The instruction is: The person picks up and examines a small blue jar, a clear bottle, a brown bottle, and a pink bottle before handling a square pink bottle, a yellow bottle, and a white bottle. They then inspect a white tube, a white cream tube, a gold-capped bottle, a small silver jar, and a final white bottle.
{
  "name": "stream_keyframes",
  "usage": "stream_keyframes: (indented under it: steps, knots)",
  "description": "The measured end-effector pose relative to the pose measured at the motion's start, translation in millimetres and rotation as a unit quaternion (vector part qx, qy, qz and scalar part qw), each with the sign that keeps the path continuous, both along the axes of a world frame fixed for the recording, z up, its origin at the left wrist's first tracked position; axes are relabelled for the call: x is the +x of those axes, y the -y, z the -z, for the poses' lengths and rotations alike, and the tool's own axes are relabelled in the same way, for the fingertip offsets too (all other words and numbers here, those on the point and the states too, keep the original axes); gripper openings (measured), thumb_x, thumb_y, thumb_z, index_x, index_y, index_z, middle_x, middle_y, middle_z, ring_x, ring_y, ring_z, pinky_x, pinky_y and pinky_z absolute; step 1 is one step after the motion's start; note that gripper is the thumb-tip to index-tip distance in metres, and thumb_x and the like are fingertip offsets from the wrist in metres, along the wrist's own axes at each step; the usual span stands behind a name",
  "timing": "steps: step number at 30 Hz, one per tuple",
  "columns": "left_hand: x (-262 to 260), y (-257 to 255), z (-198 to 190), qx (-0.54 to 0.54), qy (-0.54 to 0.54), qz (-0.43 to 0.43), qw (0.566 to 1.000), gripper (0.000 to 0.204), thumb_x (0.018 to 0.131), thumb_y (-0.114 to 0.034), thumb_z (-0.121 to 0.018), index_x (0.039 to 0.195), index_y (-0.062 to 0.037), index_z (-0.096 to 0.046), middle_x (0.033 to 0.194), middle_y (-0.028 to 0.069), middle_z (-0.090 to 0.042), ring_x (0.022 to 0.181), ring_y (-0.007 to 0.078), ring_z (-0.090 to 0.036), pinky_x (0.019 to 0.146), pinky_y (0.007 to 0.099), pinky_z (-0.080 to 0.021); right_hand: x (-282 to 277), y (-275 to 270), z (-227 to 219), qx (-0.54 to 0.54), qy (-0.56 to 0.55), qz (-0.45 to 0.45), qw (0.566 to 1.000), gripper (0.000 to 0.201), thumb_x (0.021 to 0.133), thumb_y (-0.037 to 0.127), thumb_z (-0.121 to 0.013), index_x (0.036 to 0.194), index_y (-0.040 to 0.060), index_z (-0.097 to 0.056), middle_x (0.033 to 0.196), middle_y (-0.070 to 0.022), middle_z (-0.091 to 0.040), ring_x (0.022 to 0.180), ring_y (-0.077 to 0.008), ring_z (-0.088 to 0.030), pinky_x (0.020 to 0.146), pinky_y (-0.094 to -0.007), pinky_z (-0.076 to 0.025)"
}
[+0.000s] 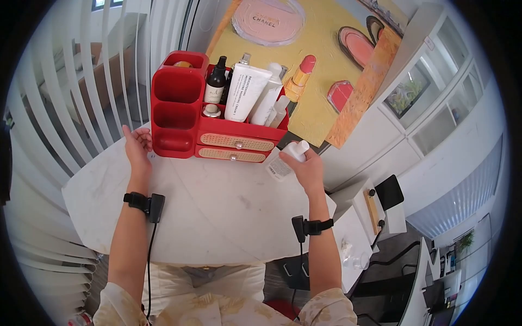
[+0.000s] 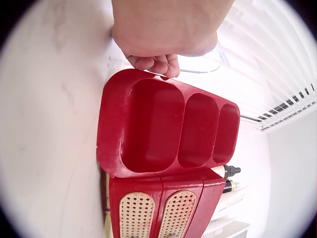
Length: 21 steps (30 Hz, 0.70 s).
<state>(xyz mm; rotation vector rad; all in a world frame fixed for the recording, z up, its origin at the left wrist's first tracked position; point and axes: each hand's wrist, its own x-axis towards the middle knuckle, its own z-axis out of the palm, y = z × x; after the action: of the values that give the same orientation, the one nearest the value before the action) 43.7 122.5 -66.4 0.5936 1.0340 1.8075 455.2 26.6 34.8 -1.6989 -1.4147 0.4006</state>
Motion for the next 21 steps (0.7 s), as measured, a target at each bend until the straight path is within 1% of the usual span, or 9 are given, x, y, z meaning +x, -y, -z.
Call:
stream_keyframes:
  steps: [6, 11, 12, 14, 15, 17, 18, 20, 21]
  knots:
    - [-1, -1, 1, 0.006, -0.002, 0.003, 1.0, 0.071, 0.107, -0.063, -0.027, 0.085, -0.0078, -0.066, 0.066, -0.0025, -0.056, 0.059, 0.009, -0.048, 0.057, 0.024, -0.035, -9, -3, 5, -0.02, 0.001, -0.001, 1.0, 0.046, 0.081, 0.026, -0.087, 0.116, 0.0007, -0.072, 0.099, -0.0057, -0.074, 0.089, -0.0129, -0.067, 0.083, -0.0303, -0.054]
    - [0, -3, 0, 0.001, -0.002, -0.003, 1.0, 0.075, 0.107, -0.064, -0.025, 0.085, -0.0045, -0.066, 0.066, -0.0008, -0.057, 0.057, 0.01, -0.049, 0.055, 0.0248, -0.036, -13, -4, 5, -0.041, 0.005, -0.019, 0.999, 0.051, 0.081, 0.026, -0.087, 0.122, 0.0008, -0.068, 0.105, -0.0065, -0.073, 0.094, -0.0132, -0.067, 0.084, -0.0303, -0.054]
    - [1, -2, -3, 0.0, -0.001, -0.012, 1.0, 0.074, 0.107, -0.064, -0.026, 0.081, -0.0054, -0.064, 0.064, -0.0011, -0.055, 0.056, 0.0098, -0.047, 0.054, 0.0248, -0.034, -13, -5, 4, -0.047, 0.011, -0.023, 0.999, 0.053, 0.081, 0.027, -0.087, 0.123, 0.0008, -0.068, 0.107, -0.0065, -0.073, 0.095, -0.0134, -0.067, 0.085, -0.0302, -0.054]
    - [6, 0, -8, -0.002, 0.002, -0.029, 1.0, 0.073, 0.106, -0.064, -0.027, 0.073, -0.0071, -0.06, 0.061, -0.0016, -0.051, 0.053, 0.0095, -0.044, 0.051, 0.0249, -0.031, -11, -9, 1, 0.001, 0.025, -0.012, 1.0, 0.055, 0.082, 0.027, -0.087, 0.125, 0.001, -0.066, 0.111, -0.007, -0.072, 0.098, -0.0146, -0.067, 0.087, -0.0304, -0.053]
    - [3, 0, -8, -0.006, 0.004, -0.019, 1.0, 0.072, 0.106, -0.063, -0.028, 0.069, -0.0084, -0.055, 0.059, -0.0022, -0.048, 0.052, 0.0093, -0.041, 0.05, 0.0252, -0.029, -11, -13, -3, 0.027, 0.033, -0.008, 0.999, 0.056, 0.082, 0.028, -0.087, 0.126, 0.0012, -0.065, 0.114, -0.0072, -0.072, 0.1, -0.0151, -0.067, 0.088, -0.0305, -0.053]
    - [-1, 1, -6, -0.02, 0.005, 0.004, 1.0, 0.071, 0.106, -0.063, -0.03, 0.062, -0.0109, -0.047, 0.055, -0.0033, -0.041, 0.049, 0.0089, -0.035, 0.048, 0.026, -0.024, -10, -21, -13, 0.146, 0.062, -0.007, 0.987, 0.057, 0.083, 0.029, -0.086, 0.128, 0.0013, -0.064, 0.118, -0.0091, -0.071, 0.104, -0.0172, -0.067, 0.09, -0.0314, -0.052]
    - [1, 1, -8, -0.019, 0.003, -0.006, 1.0, 0.07, 0.106, -0.063, -0.031, 0.06, -0.0117, -0.044, 0.054, -0.0039, -0.038, 0.049, 0.0088, -0.032, 0.047, 0.0265, -0.022, -11, -25, -20, 0.205, 0.076, -0.006, 0.976, 0.058, 0.084, 0.03, -0.086, 0.129, 0.0014, -0.064, 0.12, -0.0101, -0.071, 0.107, -0.0183, -0.067, 0.091, -0.0318, -0.052]
    - [8, 2, -14, -0.015, 0.001, -0.025, 1.0, 0.069, 0.106, -0.062, -0.033, 0.057, -0.0133, -0.037, 0.053, -0.005, -0.032, 0.048, 0.0086, -0.027, 0.047, 0.0273, -0.018, -30, -24, -44, 0.206, 0.1, -0.032, 0.973, 0.057, 0.085, 0.029, -0.084, 0.13, 0.0012, -0.063, 0.121, -0.0124, -0.071, 0.111, -0.0196, -0.066, 0.093, -0.0333, -0.051]
    - [8, 3, -14, -0.014, 0.001, -0.022, 1.0, 0.069, 0.106, -0.063, -0.034, 0.058, -0.0133, -0.038, 0.053, -0.0052, -0.031, 0.048, 0.0085, -0.027, 0.047, 0.0273, -0.018, -39, -24, -53, 0.207, 0.111, -0.045, 0.971, 0.056, 0.086, 0.028, -0.083, 0.131, 0.0011, -0.063, 0.122, -0.0136, -0.071, 0.113, -0.0203, -0.066, 0.093, -0.0341, -0.051]
